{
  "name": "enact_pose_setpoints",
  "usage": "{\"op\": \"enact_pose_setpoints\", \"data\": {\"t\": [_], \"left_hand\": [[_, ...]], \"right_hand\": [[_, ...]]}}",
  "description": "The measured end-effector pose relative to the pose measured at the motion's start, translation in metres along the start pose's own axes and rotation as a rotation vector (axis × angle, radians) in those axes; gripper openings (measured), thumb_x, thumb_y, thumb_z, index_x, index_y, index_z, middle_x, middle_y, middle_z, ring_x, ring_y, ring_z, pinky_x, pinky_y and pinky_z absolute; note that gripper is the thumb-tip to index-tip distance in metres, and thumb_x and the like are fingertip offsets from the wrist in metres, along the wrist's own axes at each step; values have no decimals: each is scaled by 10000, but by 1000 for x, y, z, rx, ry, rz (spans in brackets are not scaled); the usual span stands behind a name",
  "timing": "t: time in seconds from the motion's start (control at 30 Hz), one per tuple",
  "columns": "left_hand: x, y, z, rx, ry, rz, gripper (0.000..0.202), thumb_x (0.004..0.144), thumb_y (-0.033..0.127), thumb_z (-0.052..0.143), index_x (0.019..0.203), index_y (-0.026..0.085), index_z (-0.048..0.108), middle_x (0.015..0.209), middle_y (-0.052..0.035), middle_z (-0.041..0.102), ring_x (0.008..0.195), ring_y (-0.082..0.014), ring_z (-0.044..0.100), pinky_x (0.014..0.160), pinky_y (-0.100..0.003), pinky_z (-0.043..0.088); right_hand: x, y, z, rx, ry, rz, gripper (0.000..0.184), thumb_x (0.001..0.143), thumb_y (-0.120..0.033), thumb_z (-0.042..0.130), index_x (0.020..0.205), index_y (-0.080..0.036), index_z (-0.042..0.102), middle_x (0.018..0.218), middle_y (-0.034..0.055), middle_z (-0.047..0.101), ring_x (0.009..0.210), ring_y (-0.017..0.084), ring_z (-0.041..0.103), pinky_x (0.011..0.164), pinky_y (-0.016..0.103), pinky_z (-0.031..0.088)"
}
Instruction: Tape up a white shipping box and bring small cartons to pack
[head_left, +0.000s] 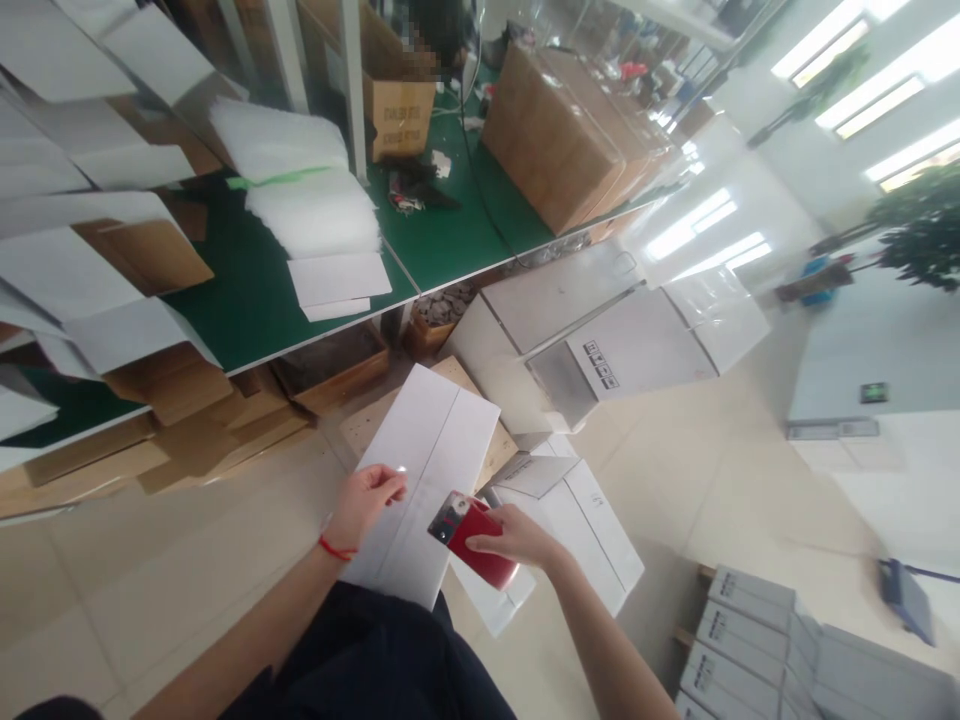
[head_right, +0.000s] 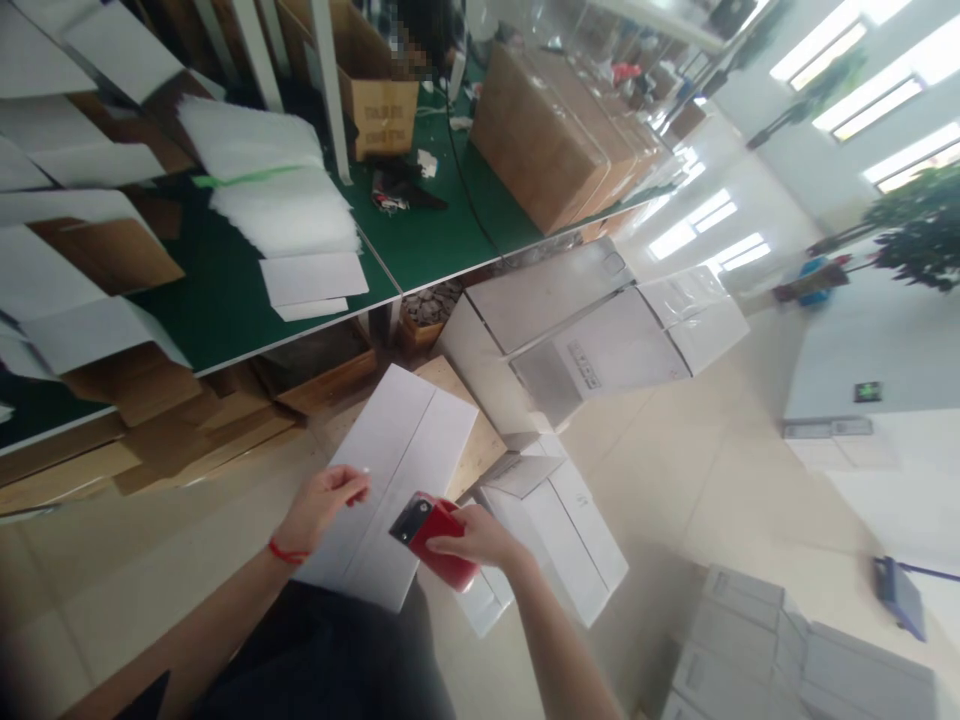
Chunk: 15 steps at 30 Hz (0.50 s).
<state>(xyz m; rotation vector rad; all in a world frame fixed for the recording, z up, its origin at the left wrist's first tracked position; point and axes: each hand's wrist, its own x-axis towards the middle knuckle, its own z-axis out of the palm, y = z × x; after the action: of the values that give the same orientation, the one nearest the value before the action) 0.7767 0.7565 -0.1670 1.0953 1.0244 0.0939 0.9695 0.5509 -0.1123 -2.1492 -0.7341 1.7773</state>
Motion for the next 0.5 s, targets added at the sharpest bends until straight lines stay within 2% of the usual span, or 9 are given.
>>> {"op": "enact_pose_setpoints", "data": {"t": [0.07, 0.17, 0.23, 0.33, 0.5], "left_hand": [[21, 8, -41, 40, 72, 30, 387, 599, 558, 762, 637, 188, 654, 632, -7, 668, 648, -153, 554, 683, -294, 444], [54, 18, -104, 64, 184, -8, 365, 572, 485, 824, 651, 170, 659, 619, 0, 665, 666, -148, 547, 697, -277, 427], [73, 21, -134, 72, 237, -33, 315, 624, 398, 838, 686, 148, 656, 621, 7, 666, 670, -135, 540, 727, -268, 421], [91, 20, -153, 66, 253, -62, 241, 715, 292, 819, 737, 121, 652, 635, 10, 674, 683, -125, 545, 764, -260, 424], [103, 13, -159, 51, 243, -86, 200, 768, 259, 804, 783, 116, 665, 661, 12, 692, 728, -130, 583, 782, -243, 441]], "right_hand": [[5, 21, -11, -26, 37, 91, 266, 845, -445, 732, 845, -179, 717, 854, 30, 749, 767, 202, 702, 618, 250, 475], [10, 54, -26, 13, 78, 216, 297, 852, -464, 742, 885, -169, 735, 863, 51, 764, 788, 222, 712, 640, 269, 492], [13, 69, -32, 47, 82, 246, 324, 864, -477, 729, 883, -154, 742, 843, 65, 766, 773, 227, 712, 633, 274, 493], [19, 77, -37, 75, 94, 262, 352, 875, -489, 710, 891, -139, 745, 845, 83, 769, 754, 230, 712, 617, 274, 491], [29, 72, -39, 96, 98, 271, 374, 850, -516, 737, 879, -143, 748, 853, 79, 771, 757, 232, 712, 611, 273, 495]]}}
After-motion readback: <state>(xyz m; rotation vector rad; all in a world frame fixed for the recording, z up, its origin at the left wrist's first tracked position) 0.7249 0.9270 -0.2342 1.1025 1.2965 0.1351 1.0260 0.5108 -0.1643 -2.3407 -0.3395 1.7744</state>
